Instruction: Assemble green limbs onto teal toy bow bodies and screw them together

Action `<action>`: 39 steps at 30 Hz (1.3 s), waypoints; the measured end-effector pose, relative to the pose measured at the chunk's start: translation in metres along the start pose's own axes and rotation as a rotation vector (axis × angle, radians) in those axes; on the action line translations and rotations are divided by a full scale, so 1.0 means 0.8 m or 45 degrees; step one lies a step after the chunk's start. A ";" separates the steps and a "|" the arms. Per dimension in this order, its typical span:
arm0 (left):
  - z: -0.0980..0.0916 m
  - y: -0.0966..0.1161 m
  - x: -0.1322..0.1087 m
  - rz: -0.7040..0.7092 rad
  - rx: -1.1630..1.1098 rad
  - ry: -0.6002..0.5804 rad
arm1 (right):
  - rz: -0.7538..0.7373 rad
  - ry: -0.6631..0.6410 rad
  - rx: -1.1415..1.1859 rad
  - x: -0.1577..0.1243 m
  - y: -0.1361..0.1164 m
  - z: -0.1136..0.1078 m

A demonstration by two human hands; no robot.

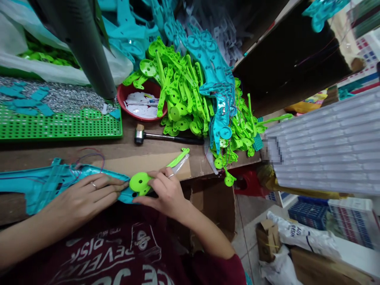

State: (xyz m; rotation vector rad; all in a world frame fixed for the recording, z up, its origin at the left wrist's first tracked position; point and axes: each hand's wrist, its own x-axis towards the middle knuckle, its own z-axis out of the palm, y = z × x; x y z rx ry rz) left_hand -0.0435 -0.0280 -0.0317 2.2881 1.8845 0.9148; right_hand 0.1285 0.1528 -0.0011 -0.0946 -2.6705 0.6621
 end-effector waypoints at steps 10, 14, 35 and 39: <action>0.002 0.004 -0.003 0.002 0.023 -0.037 | 0.004 0.024 -0.072 -0.002 -0.001 0.007; 0.005 0.005 -0.007 -0.041 0.043 -0.048 | -0.003 0.066 -0.055 0.001 -0.005 0.004; 0.014 0.025 0.010 -0.109 0.347 -0.234 | -0.043 0.116 0.018 0.011 -0.009 -0.042; 0.024 0.016 -0.013 -0.163 0.109 -0.064 | -0.015 0.013 0.062 -0.004 -0.006 -0.007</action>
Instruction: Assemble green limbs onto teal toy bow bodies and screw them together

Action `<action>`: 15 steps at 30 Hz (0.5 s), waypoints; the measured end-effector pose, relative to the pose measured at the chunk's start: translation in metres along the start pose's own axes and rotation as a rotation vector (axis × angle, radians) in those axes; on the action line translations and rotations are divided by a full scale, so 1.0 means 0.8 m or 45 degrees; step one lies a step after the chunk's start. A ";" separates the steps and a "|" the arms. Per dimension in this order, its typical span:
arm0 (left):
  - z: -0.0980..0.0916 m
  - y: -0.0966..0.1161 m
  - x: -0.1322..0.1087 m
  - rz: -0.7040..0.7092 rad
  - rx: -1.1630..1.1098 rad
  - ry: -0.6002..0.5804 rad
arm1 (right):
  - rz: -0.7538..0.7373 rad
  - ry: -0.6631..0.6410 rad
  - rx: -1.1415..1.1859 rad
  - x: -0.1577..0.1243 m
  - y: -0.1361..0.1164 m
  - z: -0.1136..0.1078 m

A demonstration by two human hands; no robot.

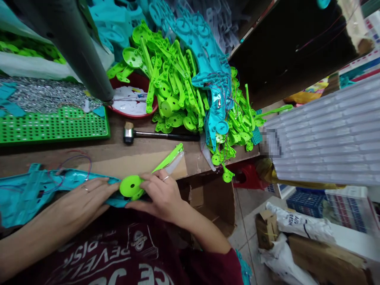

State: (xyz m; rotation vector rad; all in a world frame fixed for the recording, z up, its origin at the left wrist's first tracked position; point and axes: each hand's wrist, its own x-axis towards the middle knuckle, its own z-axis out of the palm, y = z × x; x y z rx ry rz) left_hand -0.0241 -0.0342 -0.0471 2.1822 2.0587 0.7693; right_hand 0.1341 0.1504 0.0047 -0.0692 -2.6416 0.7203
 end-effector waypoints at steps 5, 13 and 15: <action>-0.003 -0.004 -0.006 -0.005 -0.133 -0.009 | 0.006 -0.102 -0.041 -0.002 0.007 0.005; -0.016 -0.003 0.002 0.058 -0.016 -0.083 | -0.042 -0.231 -0.125 0.011 0.005 -0.008; -0.018 -0.001 0.004 0.065 0.016 -0.138 | -0.094 -0.262 -0.087 0.011 0.010 -0.008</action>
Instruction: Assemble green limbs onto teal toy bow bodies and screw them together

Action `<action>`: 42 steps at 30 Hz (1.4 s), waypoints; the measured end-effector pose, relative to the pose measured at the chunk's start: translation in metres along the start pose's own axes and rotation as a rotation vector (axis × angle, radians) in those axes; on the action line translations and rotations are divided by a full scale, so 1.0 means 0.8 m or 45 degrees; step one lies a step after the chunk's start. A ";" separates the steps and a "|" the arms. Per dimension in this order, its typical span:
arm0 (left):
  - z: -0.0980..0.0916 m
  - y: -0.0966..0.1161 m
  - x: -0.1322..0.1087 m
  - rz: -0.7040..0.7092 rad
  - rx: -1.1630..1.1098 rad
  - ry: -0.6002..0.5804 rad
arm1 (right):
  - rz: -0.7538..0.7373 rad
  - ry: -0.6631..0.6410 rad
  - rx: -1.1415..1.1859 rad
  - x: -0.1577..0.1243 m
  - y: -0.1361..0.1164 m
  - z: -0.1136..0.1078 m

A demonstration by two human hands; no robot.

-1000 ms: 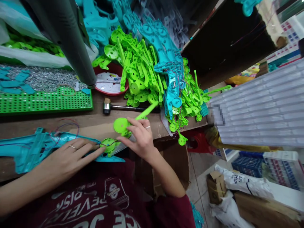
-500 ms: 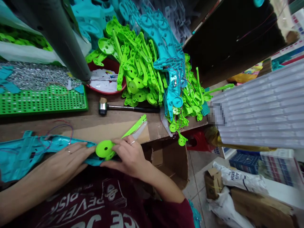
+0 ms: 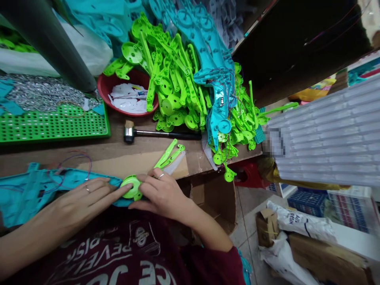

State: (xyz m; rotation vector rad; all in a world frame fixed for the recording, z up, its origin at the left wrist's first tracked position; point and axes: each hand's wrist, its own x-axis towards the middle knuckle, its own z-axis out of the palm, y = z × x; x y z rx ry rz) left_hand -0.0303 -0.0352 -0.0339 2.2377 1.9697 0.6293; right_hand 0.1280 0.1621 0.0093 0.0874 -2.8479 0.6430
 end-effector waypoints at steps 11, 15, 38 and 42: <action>0.004 -0.009 0.010 0.002 -0.060 0.006 | 0.083 0.111 -0.073 -0.010 -0.009 0.013; 0.006 -0.011 0.008 -0.007 -0.101 -0.023 | 0.142 0.131 -0.090 -0.008 -0.011 0.015; -0.001 -0.011 0.015 0.129 0.133 0.058 | -0.618 -0.154 -0.670 -0.030 0.047 -0.025; -0.003 -0.007 0.021 0.149 0.213 0.016 | -0.633 -0.088 -0.740 -0.027 0.047 -0.014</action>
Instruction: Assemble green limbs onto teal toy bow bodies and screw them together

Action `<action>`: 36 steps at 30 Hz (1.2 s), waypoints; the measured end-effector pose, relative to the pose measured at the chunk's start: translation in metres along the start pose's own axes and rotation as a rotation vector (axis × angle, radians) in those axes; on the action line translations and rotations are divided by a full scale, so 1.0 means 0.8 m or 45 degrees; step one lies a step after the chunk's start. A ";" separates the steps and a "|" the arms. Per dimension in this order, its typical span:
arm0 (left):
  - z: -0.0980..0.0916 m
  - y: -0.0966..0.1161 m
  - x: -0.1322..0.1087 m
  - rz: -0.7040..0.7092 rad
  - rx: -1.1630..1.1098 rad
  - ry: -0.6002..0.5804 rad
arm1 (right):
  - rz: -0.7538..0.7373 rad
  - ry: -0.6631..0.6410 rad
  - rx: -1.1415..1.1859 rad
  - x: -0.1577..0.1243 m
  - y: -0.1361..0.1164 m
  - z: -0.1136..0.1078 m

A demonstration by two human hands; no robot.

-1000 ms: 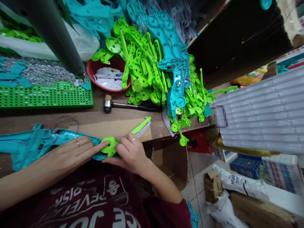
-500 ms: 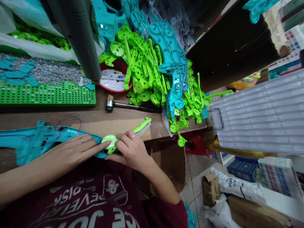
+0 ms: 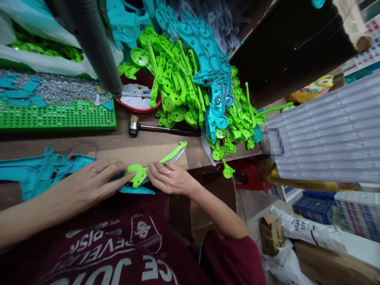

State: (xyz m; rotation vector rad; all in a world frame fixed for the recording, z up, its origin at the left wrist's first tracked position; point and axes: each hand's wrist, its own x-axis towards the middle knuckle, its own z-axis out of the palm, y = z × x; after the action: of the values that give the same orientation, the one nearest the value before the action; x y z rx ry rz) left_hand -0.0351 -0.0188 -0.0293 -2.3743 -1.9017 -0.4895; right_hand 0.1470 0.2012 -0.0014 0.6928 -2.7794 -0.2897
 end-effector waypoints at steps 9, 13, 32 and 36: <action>0.009 0.004 -0.007 0.091 0.010 0.137 | 1.048 0.476 0.294 -0.014 -0.055 -0.001; 0.009 -0.004 -0.008 0.133 0.020 0.113 | 0.857 0.382 0.158 -0.020 -0.090 -0.001; 0.020 -0.023 -0.002 0.070 -0.194 0.147 | -0.368 0.304 -0.194 0.038 0.002 0.012; 0.026 -0.019 -0.003 0.037 -0.217 0.214 | -0.458 0.308 -0.150 0.041 0.005 0.019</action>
State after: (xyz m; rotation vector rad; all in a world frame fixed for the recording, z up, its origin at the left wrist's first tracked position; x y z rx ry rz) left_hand -0.0455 -0.0126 -0.0521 -2.3689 -1.8170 -0.8508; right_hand 0.1127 0.1910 -0.0084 1.1163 -2.3798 -0.4054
